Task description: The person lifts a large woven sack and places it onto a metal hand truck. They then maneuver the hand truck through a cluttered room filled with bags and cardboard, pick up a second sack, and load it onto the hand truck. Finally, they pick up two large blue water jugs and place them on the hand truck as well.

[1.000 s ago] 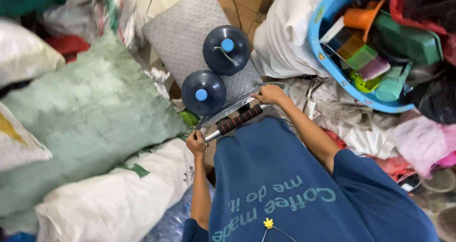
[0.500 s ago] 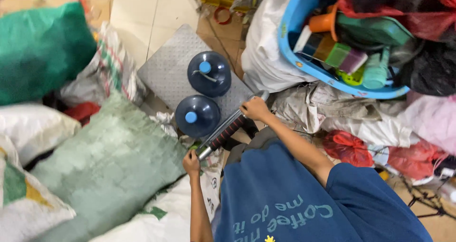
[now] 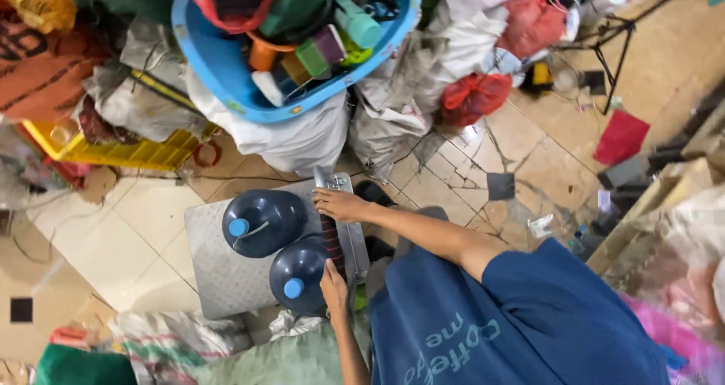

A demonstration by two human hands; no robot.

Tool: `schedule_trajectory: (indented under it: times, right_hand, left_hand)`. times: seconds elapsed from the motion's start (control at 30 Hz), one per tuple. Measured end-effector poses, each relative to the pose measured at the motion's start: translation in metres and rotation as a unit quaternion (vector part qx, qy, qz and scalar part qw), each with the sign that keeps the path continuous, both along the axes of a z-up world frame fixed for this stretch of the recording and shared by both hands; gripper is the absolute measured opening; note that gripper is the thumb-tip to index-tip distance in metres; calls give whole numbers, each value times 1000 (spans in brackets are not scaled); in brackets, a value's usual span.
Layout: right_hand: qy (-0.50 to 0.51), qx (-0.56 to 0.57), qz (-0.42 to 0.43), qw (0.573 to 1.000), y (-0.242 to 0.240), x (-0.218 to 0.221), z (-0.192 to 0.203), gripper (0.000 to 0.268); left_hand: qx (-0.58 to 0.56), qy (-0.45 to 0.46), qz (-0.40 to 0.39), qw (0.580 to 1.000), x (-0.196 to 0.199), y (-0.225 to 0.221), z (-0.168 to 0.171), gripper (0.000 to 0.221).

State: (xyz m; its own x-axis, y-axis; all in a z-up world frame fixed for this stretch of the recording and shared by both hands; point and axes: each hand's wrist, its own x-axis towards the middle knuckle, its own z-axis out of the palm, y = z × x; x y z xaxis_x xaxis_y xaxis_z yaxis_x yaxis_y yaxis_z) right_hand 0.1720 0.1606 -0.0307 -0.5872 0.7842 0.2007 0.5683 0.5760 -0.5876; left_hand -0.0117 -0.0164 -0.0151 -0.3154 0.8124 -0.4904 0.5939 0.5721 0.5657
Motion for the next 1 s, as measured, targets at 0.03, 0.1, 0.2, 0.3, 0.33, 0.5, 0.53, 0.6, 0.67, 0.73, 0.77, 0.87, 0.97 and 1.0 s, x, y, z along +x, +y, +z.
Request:
schedule_trajectory:
  times: [0.03,0.1,0.2,0.3,0.33,0.5,0.53,0.6,0.67,0.73,0.77,0.87,0.97,1.0]
  right_hand:
    - [23,-9,-17,1000,-3,-1,-6,24]
    - [41,-14,-38,998,-6,6,-7,25]
    - [33,-70,-63,995,-20,9,2,26]
    - [7,-37,-80,996,-25,22,1,28]
    - [-2,-31,-71,997,-31,24,0,28]
    - [-27,-83,-80,993,-47,36,9,29]
    - [-35,-77,-70,994,-48,38,9,30]
    - [-41,-72,-60,995,-51,42,11,30]
    - [-40,-118,-57,991,-54,45,16,31]
    - [-42,-115,-51,991,-61,49,15,31]
    - [-45,-113,-47,991,-64,50,14,31]
    - [-46,-98,-41,993,-74,58,23,33]
    - [-30,-89,-31,995,-83,66,25,33]
    - [-30,-86,-20,996,-86,69,25,33]
  left_hand:
    - [20,-39,-17,999,-1,0,2,63]
    - [42,-83,-37,995,9,3,7,64]
    - [18,-96,-50,994,19,-1,19,63]
    - [0,-77,-66,995,27,-1,16,61]
    - [7,-73,-73,995,27,-6,11,60]
    - [19,-94,-83,992,34,-21,11,54]
    - [-3,-117,-75,990,34,-22,5,51]
    - [-26,-139,-68,988,27,-28,-11,48]
    - [-32,-175,-80,981,15,-36,-33,45]
    - [-35,-160,-86,983,23,-38,-16,44]
    - [-39,-147,-92,984,27,-39,-7,43]
    - [-35,-90,-72,993,43,-54,14,43]
    - [-25,9,-59,998,57,-74,26,48]
    - [-23,9,-48,999,63,-79,29,48]
